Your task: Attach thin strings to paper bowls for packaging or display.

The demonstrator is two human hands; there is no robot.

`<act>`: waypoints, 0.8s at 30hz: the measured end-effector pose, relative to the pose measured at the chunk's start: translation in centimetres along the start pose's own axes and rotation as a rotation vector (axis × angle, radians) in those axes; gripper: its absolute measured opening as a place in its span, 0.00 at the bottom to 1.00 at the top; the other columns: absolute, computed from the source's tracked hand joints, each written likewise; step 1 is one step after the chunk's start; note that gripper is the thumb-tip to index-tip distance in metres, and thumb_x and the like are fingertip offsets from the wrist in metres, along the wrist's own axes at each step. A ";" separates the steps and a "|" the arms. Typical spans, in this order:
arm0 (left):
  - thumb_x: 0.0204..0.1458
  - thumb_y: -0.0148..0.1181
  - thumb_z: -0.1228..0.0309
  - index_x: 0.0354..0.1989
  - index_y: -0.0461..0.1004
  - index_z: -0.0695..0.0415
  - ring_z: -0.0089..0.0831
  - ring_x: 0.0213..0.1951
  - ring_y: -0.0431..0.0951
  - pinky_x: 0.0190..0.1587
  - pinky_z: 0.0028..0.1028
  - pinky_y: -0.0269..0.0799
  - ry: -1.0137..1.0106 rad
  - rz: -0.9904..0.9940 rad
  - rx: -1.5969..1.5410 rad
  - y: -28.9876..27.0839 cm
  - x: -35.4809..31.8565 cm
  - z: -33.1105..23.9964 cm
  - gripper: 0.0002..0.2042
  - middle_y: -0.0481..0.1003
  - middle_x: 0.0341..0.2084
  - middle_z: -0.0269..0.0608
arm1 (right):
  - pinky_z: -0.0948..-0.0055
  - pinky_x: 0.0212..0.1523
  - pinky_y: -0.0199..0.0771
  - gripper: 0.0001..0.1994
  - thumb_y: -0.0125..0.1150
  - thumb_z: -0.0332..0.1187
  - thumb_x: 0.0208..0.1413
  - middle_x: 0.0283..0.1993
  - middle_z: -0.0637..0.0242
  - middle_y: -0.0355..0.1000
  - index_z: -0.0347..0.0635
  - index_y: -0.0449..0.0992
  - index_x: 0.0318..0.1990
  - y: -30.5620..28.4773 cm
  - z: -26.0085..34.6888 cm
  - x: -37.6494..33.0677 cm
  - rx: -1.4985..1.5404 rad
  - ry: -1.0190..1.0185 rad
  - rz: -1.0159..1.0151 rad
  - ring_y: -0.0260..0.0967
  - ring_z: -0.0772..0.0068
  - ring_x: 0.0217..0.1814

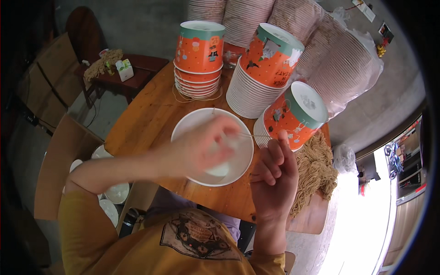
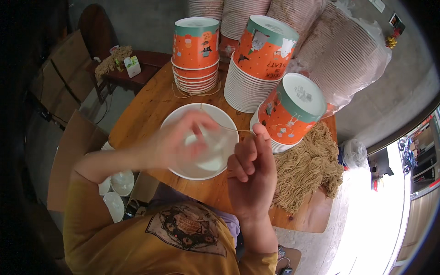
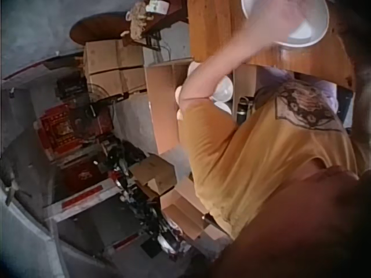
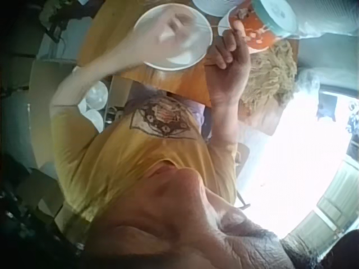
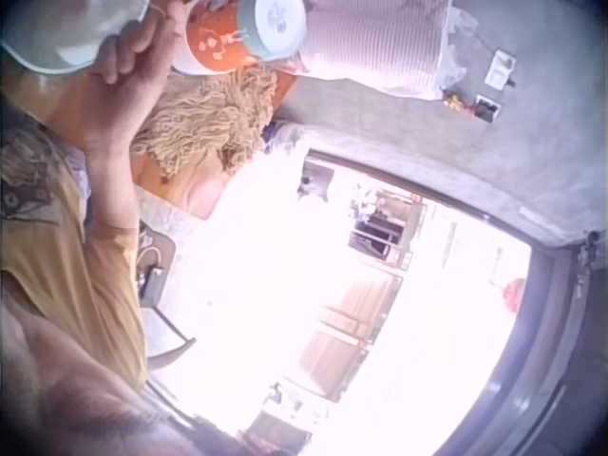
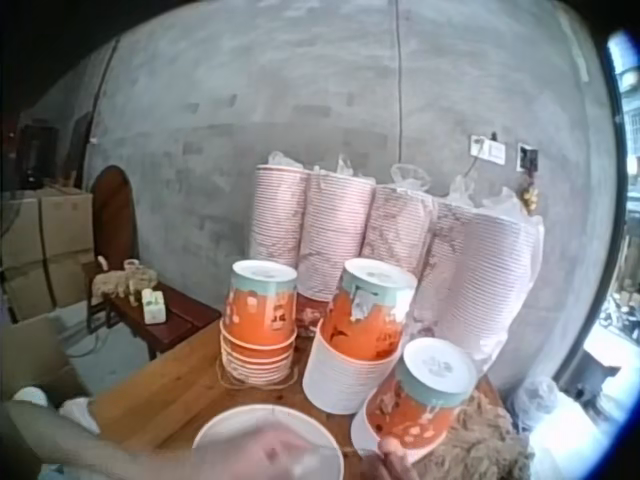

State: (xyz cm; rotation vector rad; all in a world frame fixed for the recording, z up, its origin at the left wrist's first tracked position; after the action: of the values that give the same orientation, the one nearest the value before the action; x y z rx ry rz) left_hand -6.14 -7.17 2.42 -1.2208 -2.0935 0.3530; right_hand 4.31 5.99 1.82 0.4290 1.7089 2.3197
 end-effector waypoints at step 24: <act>0.62 0.45 0.76 0.52 0.56 0.60 0.23 0.33 0.75 0.38 0.23 0.71 -0.528 0.238 -0.202 2.6 -7.4 -4.5 0.12 0.75 0.36 0.43 | 0.76 0.31 0.72 0.16 0.58 0.22 0.52 0.46 0.59 0.70 0.39 0.72 0.49 -5.0 3.1 -3.8 -2.312 -0.654 -0.057 0.70 0.67 0.41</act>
State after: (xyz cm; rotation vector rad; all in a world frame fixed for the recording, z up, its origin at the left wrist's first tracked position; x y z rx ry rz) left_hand 0.99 -12.51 1.25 -1.6418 -2.4737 0.6423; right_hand 9.01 8.85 -2.48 0.3602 -1.3688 2.0031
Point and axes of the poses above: each hand's wrist, its own x-axis towards the middle knuckle, its own y-axis out of the palm, z = x × y, the point moved 4 cm from there along x, towards the middle knuckle
